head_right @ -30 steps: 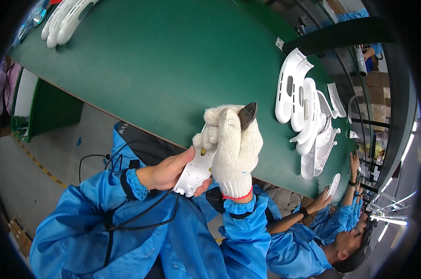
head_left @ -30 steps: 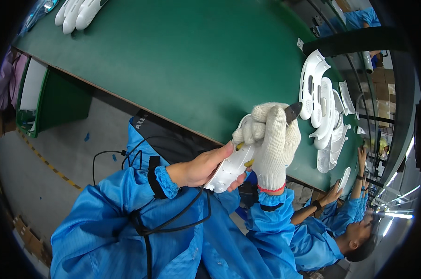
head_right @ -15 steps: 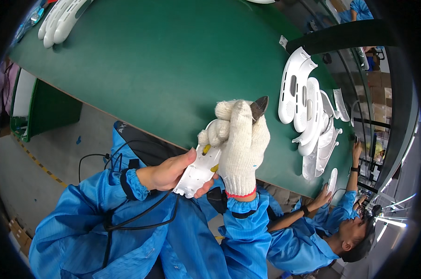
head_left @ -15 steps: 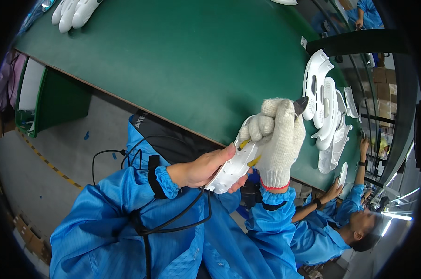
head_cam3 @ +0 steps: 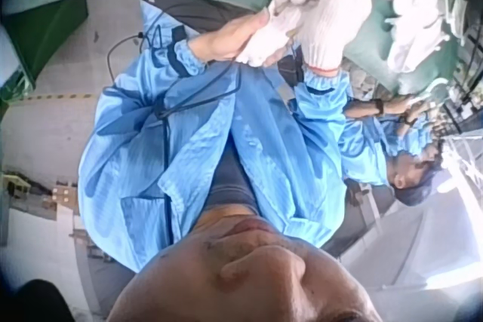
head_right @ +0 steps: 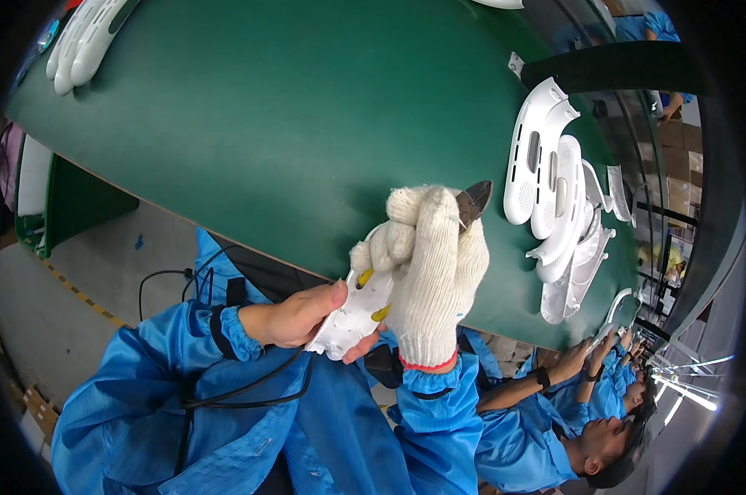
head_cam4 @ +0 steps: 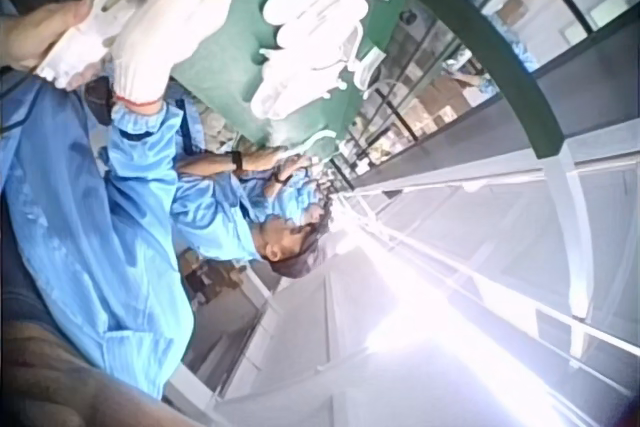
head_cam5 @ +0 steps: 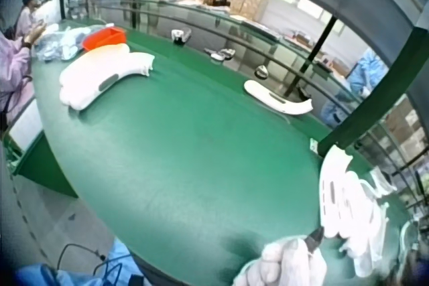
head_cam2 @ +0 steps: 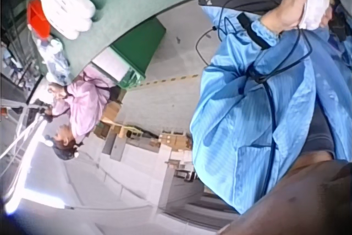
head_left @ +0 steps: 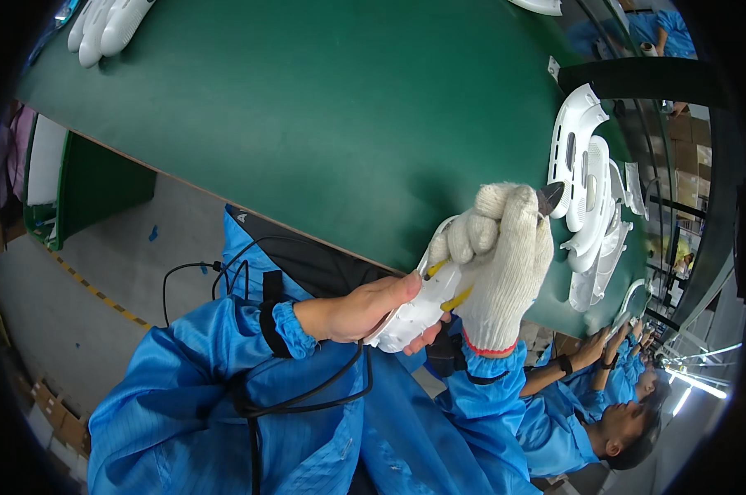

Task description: Trimming flashing and assembling white plastic shells on a production line.

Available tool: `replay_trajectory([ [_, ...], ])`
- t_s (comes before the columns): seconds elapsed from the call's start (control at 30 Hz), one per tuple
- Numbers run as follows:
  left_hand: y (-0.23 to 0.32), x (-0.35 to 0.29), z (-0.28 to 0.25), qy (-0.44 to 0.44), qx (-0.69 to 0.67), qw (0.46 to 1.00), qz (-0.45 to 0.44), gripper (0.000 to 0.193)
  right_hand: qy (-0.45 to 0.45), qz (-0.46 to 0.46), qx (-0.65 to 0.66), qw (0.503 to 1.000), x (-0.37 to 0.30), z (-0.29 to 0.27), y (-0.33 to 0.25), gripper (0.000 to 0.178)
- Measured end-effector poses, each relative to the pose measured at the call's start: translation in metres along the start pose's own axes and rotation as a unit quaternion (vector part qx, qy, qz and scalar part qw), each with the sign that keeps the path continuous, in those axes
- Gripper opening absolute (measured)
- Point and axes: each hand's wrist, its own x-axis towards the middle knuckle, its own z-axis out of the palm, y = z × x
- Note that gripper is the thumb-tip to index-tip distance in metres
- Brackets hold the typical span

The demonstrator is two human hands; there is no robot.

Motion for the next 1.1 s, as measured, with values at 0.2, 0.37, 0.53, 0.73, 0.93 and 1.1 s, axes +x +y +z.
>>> replay_trajectory([
  [0.2,-0.001,0.002,0.002,-0.018,-0.03,0.999,0.022,0.072,0.022,-0.023,-0.032,0.999,-0.003,0.007,0.003,0.03],
  [0.37,-0.003,0.001,0.001,-0.013,-0.044,0.999,0.024,0.071,0.054,-0.044,-0.049,0.996,-0.003,0.01,0.006,0.03],
  [0.53,-0.003,0.003,0.003,0.002,-0.014,1.0,0.014,0.073,0.002,-0.026,-0.015,1.0,0.001,0.002,0.0,0.031],
  [0.73,-0.006,0.004,0.008,0.041,0.0,0.998,0.037,0.068,-0.027,-0.018,-0.002,0.999,-0.004,-0.011,-0.006,0.031],
  [0.93,-0.009,0.005,0.011,0.042,0.019,0.997,0.061,0.066,0.012,-0.071,-0.076,0.995,-0.006,-0.015,-0.004,0.03],
  [1.1,-0.009,0.006,0.013,0.056,0.016,0.997,0.059,0.066,0.014,-0.057,-0.074,0.996,-0.004,-0.016,-0.004,0.029],
])
